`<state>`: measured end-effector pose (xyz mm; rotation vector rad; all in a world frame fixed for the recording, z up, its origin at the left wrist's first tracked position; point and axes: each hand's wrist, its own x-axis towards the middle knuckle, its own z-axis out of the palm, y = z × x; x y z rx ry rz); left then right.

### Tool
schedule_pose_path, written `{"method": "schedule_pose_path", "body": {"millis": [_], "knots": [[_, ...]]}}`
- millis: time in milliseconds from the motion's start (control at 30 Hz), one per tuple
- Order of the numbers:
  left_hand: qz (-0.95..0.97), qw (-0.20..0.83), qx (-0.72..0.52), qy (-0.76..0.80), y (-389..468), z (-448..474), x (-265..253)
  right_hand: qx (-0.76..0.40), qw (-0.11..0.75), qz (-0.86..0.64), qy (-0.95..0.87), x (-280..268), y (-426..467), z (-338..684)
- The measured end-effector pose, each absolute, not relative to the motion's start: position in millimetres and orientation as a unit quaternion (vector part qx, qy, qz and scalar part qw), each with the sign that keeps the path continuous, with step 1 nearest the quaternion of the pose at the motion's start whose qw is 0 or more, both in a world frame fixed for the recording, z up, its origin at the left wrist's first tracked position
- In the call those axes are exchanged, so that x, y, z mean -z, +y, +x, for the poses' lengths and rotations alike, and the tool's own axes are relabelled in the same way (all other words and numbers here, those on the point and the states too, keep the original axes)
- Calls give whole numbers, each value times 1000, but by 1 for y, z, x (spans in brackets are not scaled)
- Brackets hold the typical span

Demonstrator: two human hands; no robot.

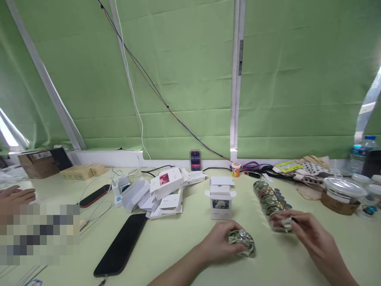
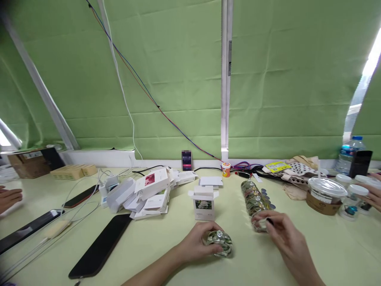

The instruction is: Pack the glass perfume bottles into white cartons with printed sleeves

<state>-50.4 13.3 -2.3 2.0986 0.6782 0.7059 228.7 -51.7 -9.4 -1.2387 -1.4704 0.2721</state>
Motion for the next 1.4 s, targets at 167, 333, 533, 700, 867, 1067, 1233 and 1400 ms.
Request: {"method": "schedule_pose_path", "body": {"millis": [167, 333, 533, 700, 867, 1067, 1233, 1400], "knots": [[831, 406, -275, 264, 14, -52, -2, -212, 445, -487, -721, 26, -46, 203], [818, 427, -281, 264, 13, -50, -4, -179, 312, -475, -803, 28, -43, 203], [798, 450, -286, 279, 15, -49, -1, -53, 364, -504, -781, 32, -49, 209], [733, 542, -285, 296, 21, -46, 10, 78, 339, -512, -785, 42, -52, 224], [674, 609, -302, 291, 19, -43, 11, 201, 275, -473, -813, 44, -54, 226], [688, 575, -333, 293, 18, -45, 9, 326, 236, -418, -814, 38, -52, 197], [680, 568, -362, 288, 15, -44, 10, 237, 291, -408, -832, 33, -55, 185], [669, 585, -370, 269, 6, -40, 6, -142, 467, -502, -714, 10, -44, 166]]}}
